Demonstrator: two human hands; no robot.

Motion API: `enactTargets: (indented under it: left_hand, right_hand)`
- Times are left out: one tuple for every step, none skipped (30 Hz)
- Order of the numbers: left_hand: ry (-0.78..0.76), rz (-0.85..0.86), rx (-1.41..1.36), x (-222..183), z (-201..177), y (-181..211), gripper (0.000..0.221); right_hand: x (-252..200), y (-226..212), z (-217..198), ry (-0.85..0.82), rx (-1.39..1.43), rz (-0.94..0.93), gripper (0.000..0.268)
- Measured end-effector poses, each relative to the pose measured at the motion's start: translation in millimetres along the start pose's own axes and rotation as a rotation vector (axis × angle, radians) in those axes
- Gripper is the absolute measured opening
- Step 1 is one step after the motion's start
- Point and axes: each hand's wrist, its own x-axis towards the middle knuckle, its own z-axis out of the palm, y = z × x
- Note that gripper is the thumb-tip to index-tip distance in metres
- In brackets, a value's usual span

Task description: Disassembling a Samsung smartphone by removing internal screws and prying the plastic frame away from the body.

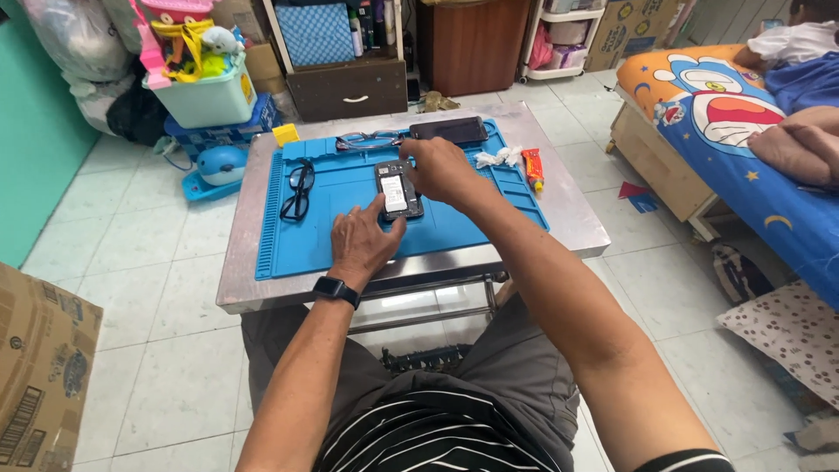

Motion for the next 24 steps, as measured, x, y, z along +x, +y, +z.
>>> enactTargets:
  left_hand:
    - [0.0, -0.002, -0.002, -0.8, 1.2, -1.3, 0.072]
    - [-0.023, -0.004, -0.008, -1.7, 1.7, -2.8, 0.072]
    - [-0.04, -0.008, -0.012, -1.1, 0.3, -5.2, 0.072]
    - [-0.034, -0.011, -0.013, -1.1, -3.4, -2.5, 0.072]
    - [-0.055, -0.015, -0.021, -2.9, -6.2, -0.5, 0.072]
    - [-0.075, -0.018, -0.028, -4.5, -8.6, 1.6, 0.072]
    - [-0.078, -0.019, -0.029, -6.0, -12.7, 2.2, 0.072]
    - [-0.088, -0.024, -0.036, -7.5, -16.5, 3.1, 0.07]
    - [-0.099, -0.027, -0.044, -8.8, -19.3, 4.8, 0.068]
    - [-0.102, -0.026, -0.047, -7.8, -14.1, 0.1, 0.068]
    - [-0.081, -0.004, -0.054, -5.9, -10.1, -5.2, 0.066]
    - [-0.06, 0.017, -0.061, -4.1, -6.3, -11.3, 0.064]
    - [-0.06, 0.009, -0.065, -2.3, -0.6, -15.6, 0.064]
    - [0.052, 0.034, -0.061, -0.5, 5.8, -20.5, 0.057]
    - [0.155, 0.054, -0.054, -3.5, 14.3, -26.3, 0.051]
    - [0.146, 0.041, -0.056, 1.6, 17.1, -30.7, 0.051]
    - [0.174, 0.038, -0.121, 3.4, 20.7, -37.1, 0.052]
    - [0.204, 0.035, -0.186, 5.3, 24.8, -43.6, 0.053]
    - [0.194, 0.024, -0.184, 4.5, 25.5, -43.0, 0.053]
    - [0.176, 0.03, -0.167, 4.1, 25.8, -42.1, 0.052]
    - [0.163, 0.039, -0.153, 7.6, 25.1, -39.8, 0.051]
    - [0.158, 0.032, -0.152, 9.4, 27.4, -42.8, 0.051]
    - [0.175, 0.092, -0.11, 9.3, 30.9, -45.9, 0.047]
    - [0.191, 0.153, -0.067, 9.1, 34.7, -49.0, 0.043]
  right_hand:
    - [-1.8, 0.0, -0.2, -0.003, -0.001, -0.001, 0.031]
    - [-3.3, -0.6, -0.8, 0.0, 0.004, 0.007, 0.032]
    - [-2.0, -2.3, -1.8, 0.006, 0.008, 0.008, 0.035]
    - [-1.8, -6.1, -4.9, 0.006, 0.007, 0.003, 0.035]
    - [-3.4, -10.1, -6.5, -0.012, 0.066, -0.009, 0.037]
    - [-5.1, -13.7, -8.0, -0.03, 0.126, -0.02, 0.04]
    - [-3.0, -11.1, -4.1, -0.032, 0.126, -0.018, 0.04]
    - [-1.0, -8.1, -0.3, -0.006, 0.072, -0.021, 0.035]
    - [0.1, -4.1, 3.0, 0.021, 0.016, -0.022, 0.03]
    - [-3.7, -3.9, 1.3, 0.019, 0.014, -0.019, 0.03]
    - [-5.2, -4.7, -0.7, 0.022, 0.029, 0.005, 0.033]
    - [-6.3, -6.0, -2.2, 0.026, 0.045, 0.03, 0.035]
    - [-4.0, -6.4, -3.0, 0.017, 0.045, 0.026, 0.035]
    - [-1.6, -6.6, -2.9, -0.011, 0.079, 0.055, 0.039]
    - [-3.5, -7.0, 0.5, -0.046, 0.118, 0.089, 0.044]
    - [2.7, 7.7, 10.4, -0.061, 0.123, 0.09, 0.044]
    - [5.9, 21.3, 23.5, -0.01, 0.029, 0.079, 0.041]
    - [8.8, 35.0, 37.4, 0.041, -0.065, 0.066, 0.04]
    - [1.8, 19.1, 27.3, 0.029, -0.057, 0.069, 0.04]
    - [-4.4, 3.5, 16.3, 0.029, -0.045, 0.086, 0.037]
    - [-7.1, -10.8, 2.2, 0.032, -0.036, 0.099, 0.037]
    - [-6.3, -9.6, 1.8, 0.024, -0.032, 0.1, 0.037]
    - [-7.0, -8.2, 2.2, 0.01, 0.042, -0.002, 0.041]
    - [-7.8, -6.6, 2.8, -0.004, 0.117, -0.103, 0.052]
